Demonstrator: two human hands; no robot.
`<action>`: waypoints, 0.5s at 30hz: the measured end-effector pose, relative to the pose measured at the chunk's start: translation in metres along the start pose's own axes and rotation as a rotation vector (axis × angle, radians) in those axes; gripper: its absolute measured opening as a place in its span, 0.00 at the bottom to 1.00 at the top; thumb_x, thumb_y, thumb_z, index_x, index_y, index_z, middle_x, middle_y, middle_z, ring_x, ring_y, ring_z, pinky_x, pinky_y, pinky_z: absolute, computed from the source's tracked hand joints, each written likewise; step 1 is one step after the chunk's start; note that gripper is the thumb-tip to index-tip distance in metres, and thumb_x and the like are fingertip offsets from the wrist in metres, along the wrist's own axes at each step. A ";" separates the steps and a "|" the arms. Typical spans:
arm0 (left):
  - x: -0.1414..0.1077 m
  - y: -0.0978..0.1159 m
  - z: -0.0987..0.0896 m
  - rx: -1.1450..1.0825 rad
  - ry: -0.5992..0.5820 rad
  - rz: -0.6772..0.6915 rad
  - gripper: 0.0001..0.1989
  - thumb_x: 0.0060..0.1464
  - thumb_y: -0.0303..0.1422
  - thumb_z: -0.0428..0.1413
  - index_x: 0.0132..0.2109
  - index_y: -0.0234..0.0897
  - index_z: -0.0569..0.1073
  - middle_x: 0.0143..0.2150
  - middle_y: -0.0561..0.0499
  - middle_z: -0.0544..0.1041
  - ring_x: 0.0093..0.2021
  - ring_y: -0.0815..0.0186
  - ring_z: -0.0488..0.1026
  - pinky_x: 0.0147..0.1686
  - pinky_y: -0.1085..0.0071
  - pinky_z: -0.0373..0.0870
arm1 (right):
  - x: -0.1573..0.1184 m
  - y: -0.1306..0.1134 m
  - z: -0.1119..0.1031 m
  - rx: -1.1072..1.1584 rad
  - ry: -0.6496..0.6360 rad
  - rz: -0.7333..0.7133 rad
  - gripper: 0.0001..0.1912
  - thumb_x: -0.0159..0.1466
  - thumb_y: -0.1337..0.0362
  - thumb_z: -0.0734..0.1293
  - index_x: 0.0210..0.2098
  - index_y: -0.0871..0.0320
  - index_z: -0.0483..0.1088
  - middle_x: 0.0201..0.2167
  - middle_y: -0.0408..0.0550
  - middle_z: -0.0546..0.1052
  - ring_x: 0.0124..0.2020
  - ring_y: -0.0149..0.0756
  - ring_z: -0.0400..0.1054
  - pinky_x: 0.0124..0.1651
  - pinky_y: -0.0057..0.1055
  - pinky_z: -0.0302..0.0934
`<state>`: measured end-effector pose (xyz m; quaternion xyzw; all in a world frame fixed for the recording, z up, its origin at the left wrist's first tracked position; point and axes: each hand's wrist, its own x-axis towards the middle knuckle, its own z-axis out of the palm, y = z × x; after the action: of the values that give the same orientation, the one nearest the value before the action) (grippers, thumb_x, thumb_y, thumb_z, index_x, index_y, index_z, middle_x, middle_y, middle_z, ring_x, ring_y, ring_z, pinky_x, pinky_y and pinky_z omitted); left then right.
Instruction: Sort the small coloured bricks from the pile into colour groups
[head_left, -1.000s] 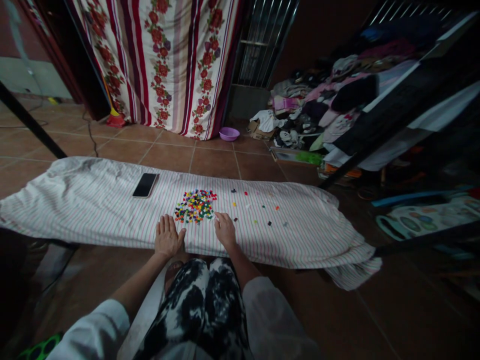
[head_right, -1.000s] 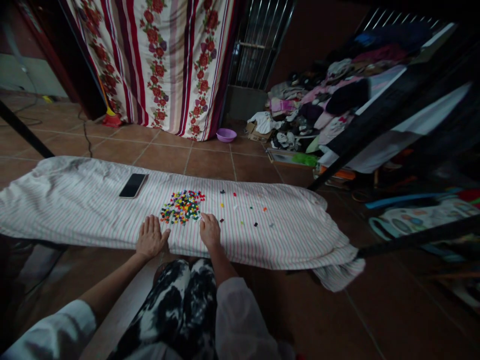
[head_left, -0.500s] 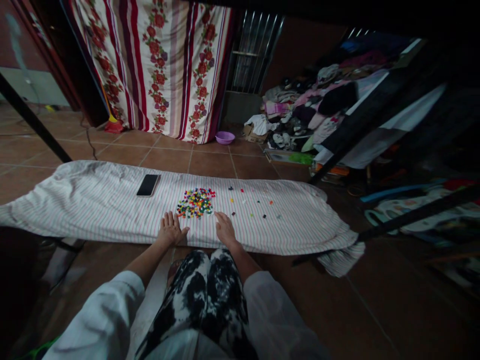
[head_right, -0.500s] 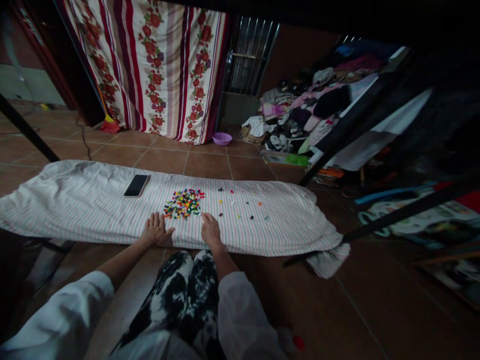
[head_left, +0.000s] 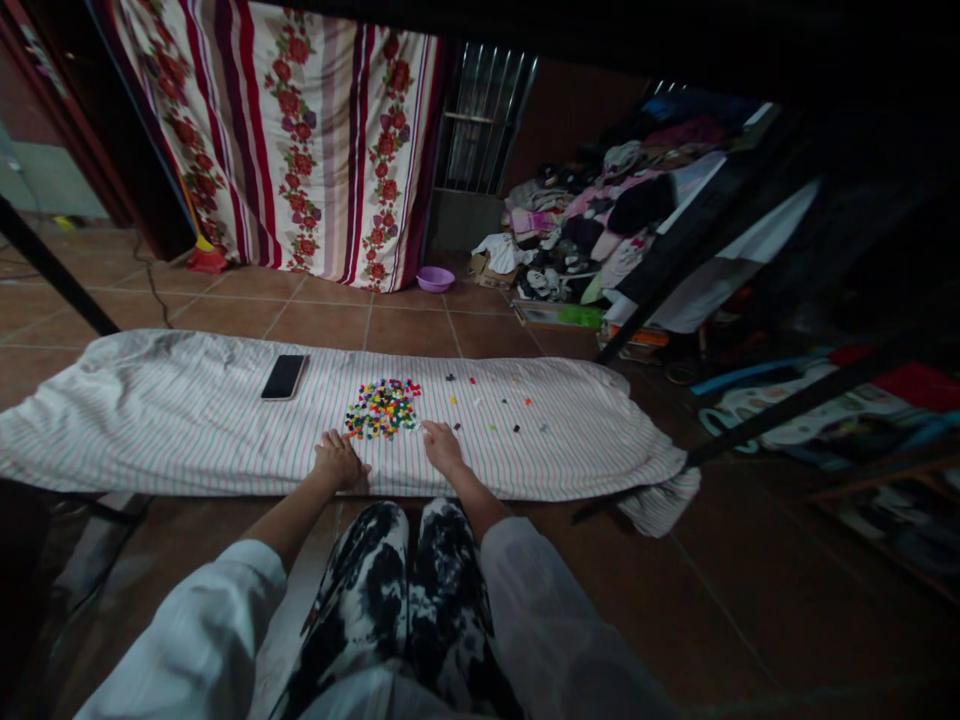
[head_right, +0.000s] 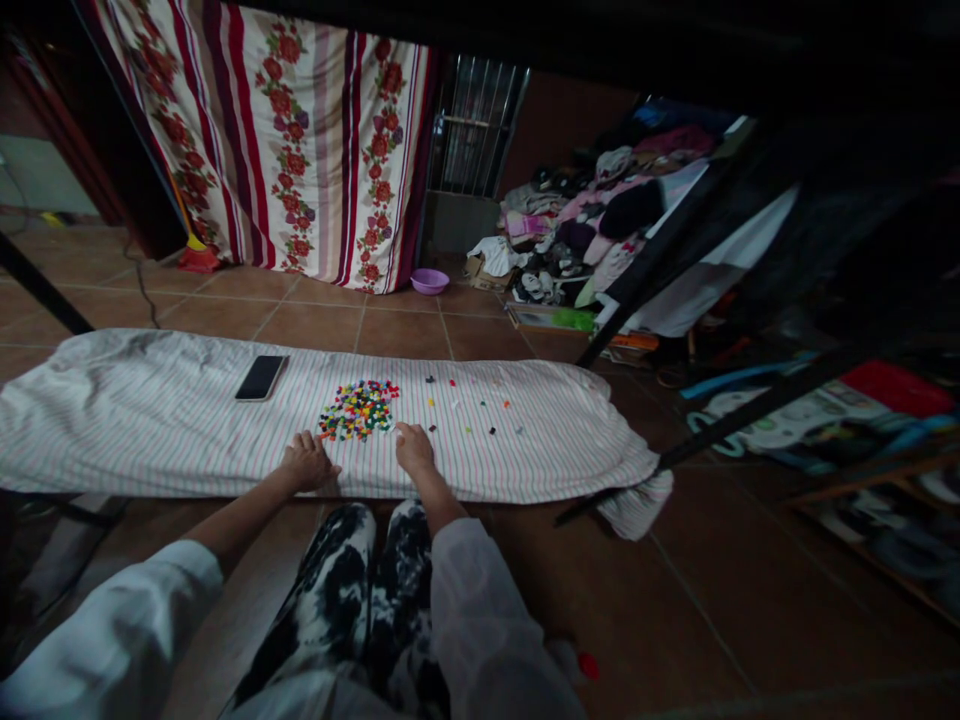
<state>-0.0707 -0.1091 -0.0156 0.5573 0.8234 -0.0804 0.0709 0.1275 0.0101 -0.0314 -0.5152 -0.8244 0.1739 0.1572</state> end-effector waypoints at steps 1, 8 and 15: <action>0.001 0.002 -0.002 0.003 -0.019 -0.010 0.44 0.54 0.52 0.47 0.64 0.14 0.56 0.65 0.18 0.54 0.65 0.33 0.52 0.54 0.47 0.60 | 0.002 -0.001 -0.001 -0.010 -0.006 0.002 0.20 0.66 0.70 0.58 0.54 0.55 0.70 0.47 0.51 0.75 0.48 0.34 0.69 0.53 0.28 0.60; 0.004 0.014 -0.012 0.027 -0.123 -0.055 0.47 0.54 0.54 0.45 0.65 0.13 0.53 0.67 0.18 0.50 0.67 0.31 0.48 0.55 0.45 0.58 | 0.016 -0.009 -0.006 -0.054 -0.107 0.032 0.19 0.67 0.67 0.59 0.56 0.51 0.69 0.48 0.48 0.74 0.49 0.33 0.69 0.51 0.26 0.59; 0.019 0.025 -0.014 0.028 -0.175 -0.075 0.47 0.50 0.57 0.46 0.63 0.18 0.61 0.63 0.17 0.57 0.64 0.24 0.50 0.47 0.39 0.63 | 0.013 -0.012 -0.010 -0.066 -0.115 0.064 0.18 0.67 0.63 0.59 0.55 0.48 0.69 0.50 0.46 0.72 0.50 0.33 0.67 0.50 0.26 0.58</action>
<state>-0.0552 -0.0797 -0.0071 0.5179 0.8330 -0.1428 0.1318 0.1170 0.0188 -0.0162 -0.5355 -0.8204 0.1807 0.0870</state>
